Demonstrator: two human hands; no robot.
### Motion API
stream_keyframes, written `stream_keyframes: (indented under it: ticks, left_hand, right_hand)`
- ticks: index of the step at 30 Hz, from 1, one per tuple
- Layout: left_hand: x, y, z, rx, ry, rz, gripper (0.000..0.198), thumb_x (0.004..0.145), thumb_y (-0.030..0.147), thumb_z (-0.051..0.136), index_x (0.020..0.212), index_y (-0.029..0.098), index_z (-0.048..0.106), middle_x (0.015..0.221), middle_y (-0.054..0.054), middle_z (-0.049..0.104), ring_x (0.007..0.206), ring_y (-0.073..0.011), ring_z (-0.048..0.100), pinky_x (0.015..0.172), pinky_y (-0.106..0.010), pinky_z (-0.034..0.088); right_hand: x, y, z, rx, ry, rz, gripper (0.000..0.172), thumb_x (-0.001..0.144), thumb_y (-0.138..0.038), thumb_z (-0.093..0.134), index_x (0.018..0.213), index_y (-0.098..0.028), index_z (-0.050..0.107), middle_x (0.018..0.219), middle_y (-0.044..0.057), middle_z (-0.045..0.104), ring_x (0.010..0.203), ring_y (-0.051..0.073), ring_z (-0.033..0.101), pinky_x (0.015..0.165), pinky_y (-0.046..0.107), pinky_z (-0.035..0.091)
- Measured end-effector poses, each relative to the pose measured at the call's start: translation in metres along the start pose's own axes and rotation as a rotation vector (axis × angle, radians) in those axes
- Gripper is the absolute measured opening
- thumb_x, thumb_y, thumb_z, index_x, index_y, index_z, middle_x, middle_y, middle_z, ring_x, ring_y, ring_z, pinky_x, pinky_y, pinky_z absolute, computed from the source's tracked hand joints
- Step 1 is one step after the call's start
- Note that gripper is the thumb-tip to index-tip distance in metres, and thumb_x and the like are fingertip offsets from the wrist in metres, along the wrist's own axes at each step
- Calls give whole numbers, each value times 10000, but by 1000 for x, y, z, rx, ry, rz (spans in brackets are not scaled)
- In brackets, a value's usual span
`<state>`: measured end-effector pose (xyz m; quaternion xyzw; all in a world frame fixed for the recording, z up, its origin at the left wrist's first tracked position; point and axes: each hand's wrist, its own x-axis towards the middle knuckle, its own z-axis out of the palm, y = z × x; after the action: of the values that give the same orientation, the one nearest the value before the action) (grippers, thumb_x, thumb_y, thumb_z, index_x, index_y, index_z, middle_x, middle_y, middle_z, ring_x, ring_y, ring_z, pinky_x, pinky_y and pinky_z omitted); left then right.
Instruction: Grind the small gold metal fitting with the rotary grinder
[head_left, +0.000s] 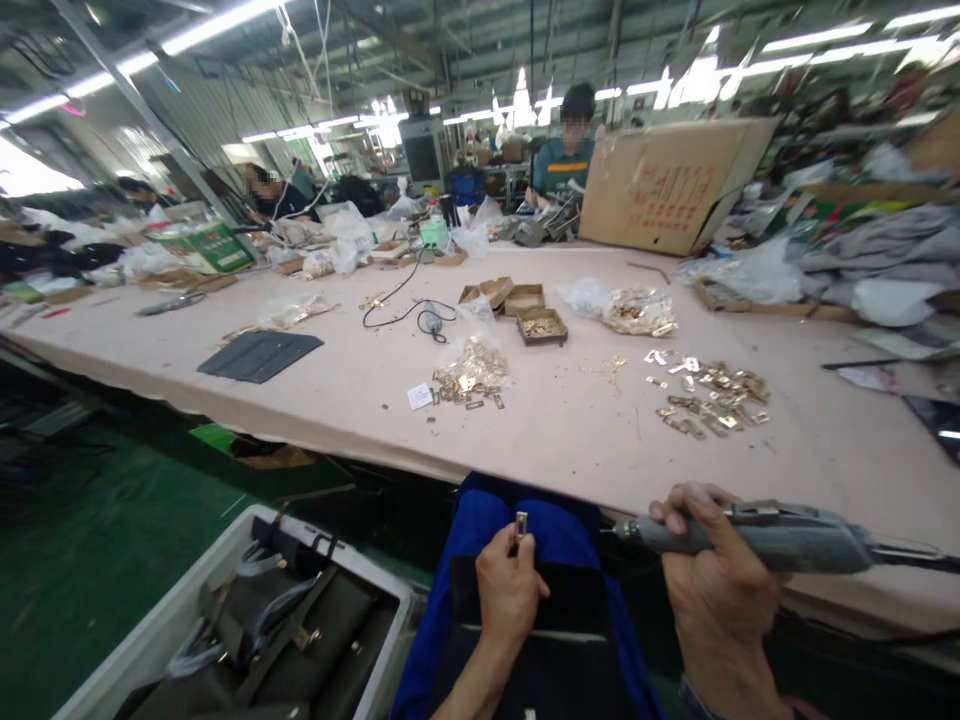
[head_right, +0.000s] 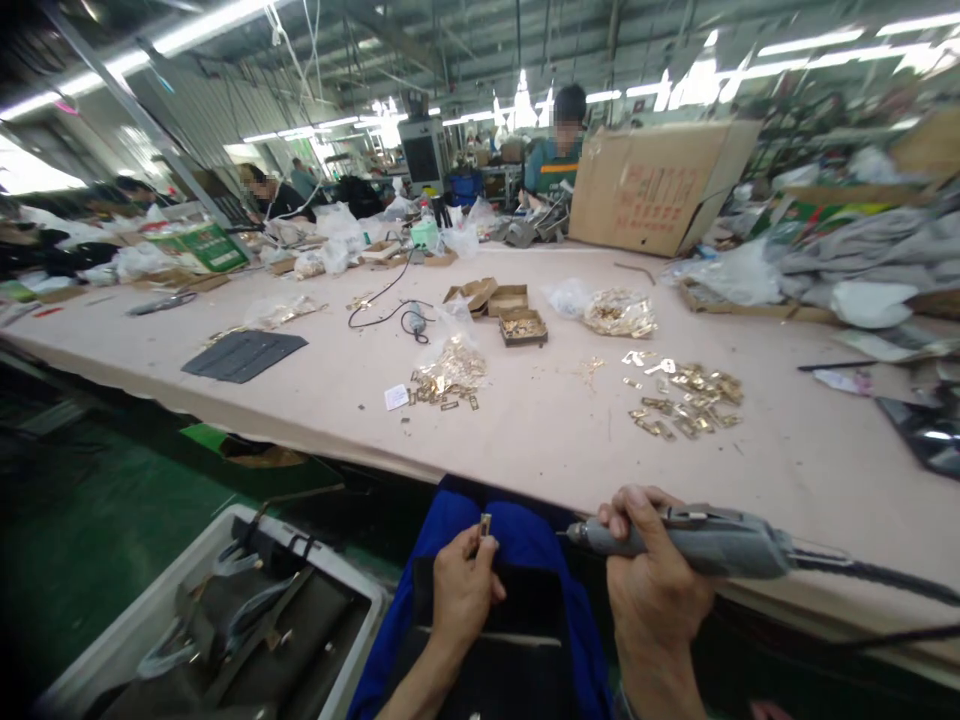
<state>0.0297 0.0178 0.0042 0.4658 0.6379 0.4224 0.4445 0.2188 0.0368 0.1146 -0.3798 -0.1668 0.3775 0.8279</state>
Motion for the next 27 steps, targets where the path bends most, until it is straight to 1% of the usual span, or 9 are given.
stream_keyframes:
  ticks: [1,2,3,5,7,10,15,21,27]
  left_hand:
    - [4,-3,-4,-131,-49,-79,457,944,519,542,972,92,703,460,-54,633,345,-205,594,361,-246,442]
    - [7,-6,-8,-245,-88,-122,501,901,566,591,949,82,710,485,-64,653,334,-183,577,342,-228,426]
    - [10,-9,-12,-320,-119,-140,530,852,593,651,921,72,722,507,-81,673,330,-162,563,336,-212,417]
    - [15,-11,-17,-403,-121,-144,563,763,616,746,861,62,743,545,-104,699,322,-124,526,326,-189,395]
    - [16,-12,-19,-409,-93,-141,572,723,632,776,793,65,749,469,-83,655,291,-97,463,307,-171,347]
    - [15,-15,-17,-362,-62,-161,591,729,668,748,745,77,744,351,-34,548,254,-76,374,285,-155,265]
    - [21,-30,-12,-304,-30,-182,627,737,725,693,725,99,734,307,-9,491,224,-63,282,274,-160,167]
    - [27,-35,-12,-310,-55,-176,634,758,740,666,711,109,713,283,8,448,221,-63,259,277,-159,143]
    - [25,-30,-16,-349,-118,-195,626,803,730,658,819,108,725,310,-2,495,235,-79,318,279,-156,216]
  right_hand:
    - [5,0,-1,25,7,25,267,651,-191,857,764,-176,616,660,-42,570,508,80,478,573,258,501]
    - [11,0,-3,52,12,54,281,644,-190,863,781,-175,617,692,-40,579,514,74,475,571,254,502]
    - [18,0,-4,76,14,80,292,643,-194,865,806,-173,623,730,-35,592,526,71,476,571,253,505]
    - [33,0,-5,110,30,111,307,651,-202,861,851,-164,631,815,-17,618,555,71,486,580,259,517]
    - [48,3,-4,144,49,140,305,664,-207,851,860,-155,623,861,-7,624,578,75,501,596,273,534]
    - [72,13,0,187,46,177,292,689,-194,830,871,-160,604,842,-24,603,572,72,500,612,284,547]
    - [107,44,14,213,40,174,280,721,-179,801,890,-177,579,819,-48,582,553,65,489,601,273,544]
    - [142,87,42,217,178,196,244,754,-159,756,868,-180,542,810,-45,583,541,67,483,557,258,529]
    - [170,127,61,178,219,208,256,798,-185,724,862,-199,476,808,-69,565,523,47,484,530,217,513]
